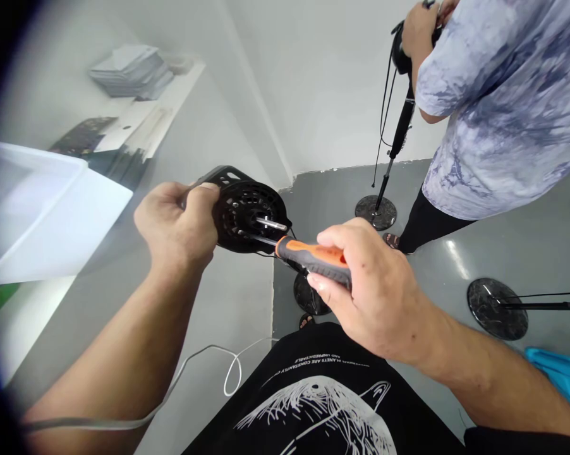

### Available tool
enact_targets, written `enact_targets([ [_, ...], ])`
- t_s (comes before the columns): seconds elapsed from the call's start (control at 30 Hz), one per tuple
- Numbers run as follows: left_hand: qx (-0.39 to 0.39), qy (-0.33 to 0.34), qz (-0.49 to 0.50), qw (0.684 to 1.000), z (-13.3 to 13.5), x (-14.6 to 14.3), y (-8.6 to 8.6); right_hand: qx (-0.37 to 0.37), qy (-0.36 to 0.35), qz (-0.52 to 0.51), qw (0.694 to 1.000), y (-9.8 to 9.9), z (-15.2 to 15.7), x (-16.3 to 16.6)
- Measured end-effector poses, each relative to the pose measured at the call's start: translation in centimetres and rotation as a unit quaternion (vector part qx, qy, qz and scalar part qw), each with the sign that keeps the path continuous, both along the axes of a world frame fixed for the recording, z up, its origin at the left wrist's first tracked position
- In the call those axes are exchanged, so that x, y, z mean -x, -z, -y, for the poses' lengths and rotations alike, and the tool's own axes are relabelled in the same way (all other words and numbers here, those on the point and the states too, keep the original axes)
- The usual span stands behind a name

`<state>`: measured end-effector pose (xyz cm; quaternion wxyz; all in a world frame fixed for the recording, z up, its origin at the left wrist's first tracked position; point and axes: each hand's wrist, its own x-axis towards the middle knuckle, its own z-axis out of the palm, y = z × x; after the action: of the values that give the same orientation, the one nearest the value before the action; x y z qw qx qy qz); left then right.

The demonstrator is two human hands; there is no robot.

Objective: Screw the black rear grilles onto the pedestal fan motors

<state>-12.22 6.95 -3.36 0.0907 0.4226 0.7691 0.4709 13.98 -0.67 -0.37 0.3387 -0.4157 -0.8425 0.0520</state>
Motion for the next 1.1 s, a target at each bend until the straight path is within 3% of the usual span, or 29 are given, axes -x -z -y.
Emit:
enact_targets([
  [0.17, 0.008, -0.002, -0.009, 1.0, 0.1, -0.1, -0.1, 0.058, 0.064, -0.03, 0.996, -0.2, -0.3, 0.0],
  [0.33, 0.013, 0.01, -0.008, 1.0, 0.2, -0.5, -0.3, 0.095, 0.065, -0.036, 0.993, 0.2, -0.1, -0.5],
  [0.53, 0.012, 0.022, -0.006, 1.0, 0.3, -0.2, -0.2, -0.123, -0.036, 0.057, 0.99, 1.0, 0.8, 0.0],
  [0.6, 0.013, 0.02, -0.004, 1.0, 0.3, -0.1, -0.2, -0.144, -0.051, 0.092, 0.984, 1.0, 0.6, -0.1],
  [0.77, 0.0, 0.026, -0.004, 1.0, 0.4, -0.3, 0.1, -0.087, -0.041, 0.118, 0.988, 0.0, 0.1, -0.6],
  [1.03, -0.014, 0.037, -0.038, 0.999, 0.6, -0.5, 0.5, 0.078, 0.047, 0.019, 0.996, -1.5, -0.6, 0.1],
  [1.1, -0.013, 0.05, -0.04, 0.998, 0.8, -0.8, 0.6, 0.076, 0.06, 0.011, 0.995, -1.5, -0.8, 0.2],
])
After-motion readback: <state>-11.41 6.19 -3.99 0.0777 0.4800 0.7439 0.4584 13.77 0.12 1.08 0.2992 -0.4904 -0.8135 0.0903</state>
